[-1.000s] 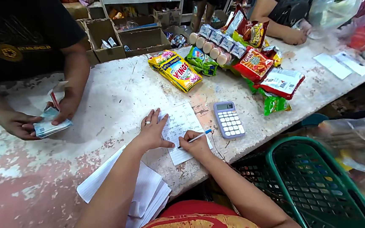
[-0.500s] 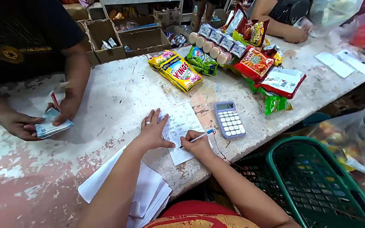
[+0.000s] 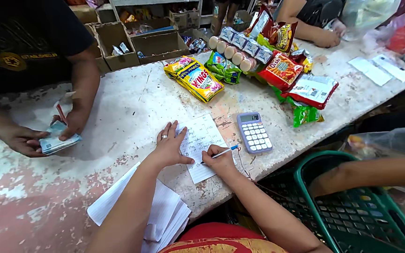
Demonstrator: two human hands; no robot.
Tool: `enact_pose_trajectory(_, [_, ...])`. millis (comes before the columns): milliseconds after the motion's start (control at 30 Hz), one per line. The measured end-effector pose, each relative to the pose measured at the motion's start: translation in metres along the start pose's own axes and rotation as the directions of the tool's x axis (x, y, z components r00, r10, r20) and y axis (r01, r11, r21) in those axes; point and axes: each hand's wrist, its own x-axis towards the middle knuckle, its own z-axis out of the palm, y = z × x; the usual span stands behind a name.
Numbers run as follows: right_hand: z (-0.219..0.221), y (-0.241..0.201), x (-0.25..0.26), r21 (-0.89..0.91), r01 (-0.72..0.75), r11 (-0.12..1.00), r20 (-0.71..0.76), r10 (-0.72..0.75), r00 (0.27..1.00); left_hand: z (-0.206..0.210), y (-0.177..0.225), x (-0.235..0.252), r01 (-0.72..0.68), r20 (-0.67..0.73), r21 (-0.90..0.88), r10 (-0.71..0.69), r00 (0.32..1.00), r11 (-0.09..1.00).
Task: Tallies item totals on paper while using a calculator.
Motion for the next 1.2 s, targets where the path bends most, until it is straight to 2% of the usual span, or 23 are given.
enact_pose_trajectory(400, [-0.003, 0.0, 0.002, 0.019, -0.014, 1.0, 0.038, 0.013, 0.999, -0.002, 0.003, 0.001, 0.027, 0.028, 0.021, -0.028, 0.999, 0.999])
enact_pose_trajectory(600, [-0.018, -0.008, 0.011, 0.105, -0.167, 0.98, 0.042, 0.164, 0.986, -0.003, 0.003, 0.0, 0.008, 0.006, -0.018, -0.008, 1.0, 1.0])
enact_pose_trajectory(800, [-0.014, 0.003, 0.006, -0.002, -0.071, 0.997, 0.04, 0.071, 0.997, -0.002, 0.002, 0.0, 0.013, 0.013, -0.006, -0.013, 1.0, 1.0])
enact_pose_trajectory(867, [-0.016, 0.002, 0.008, 0.002, -0.072, 0.997, 0.066, 0.072, 0.995, -0.003, 0.002, 0.0, 0.018, 0.018, -0.002, -0.018, 1.0, 1.0])
enact_pose_trajectory(1200, [-0.014, 0.004, 0.006, 0.012, -0.031, 0.999, 0.014, 0.031, 0.999, -0.002, 0.002, 0.0, 0.014, 0.016, 0.006, -0.014, 1.0, 1.0])
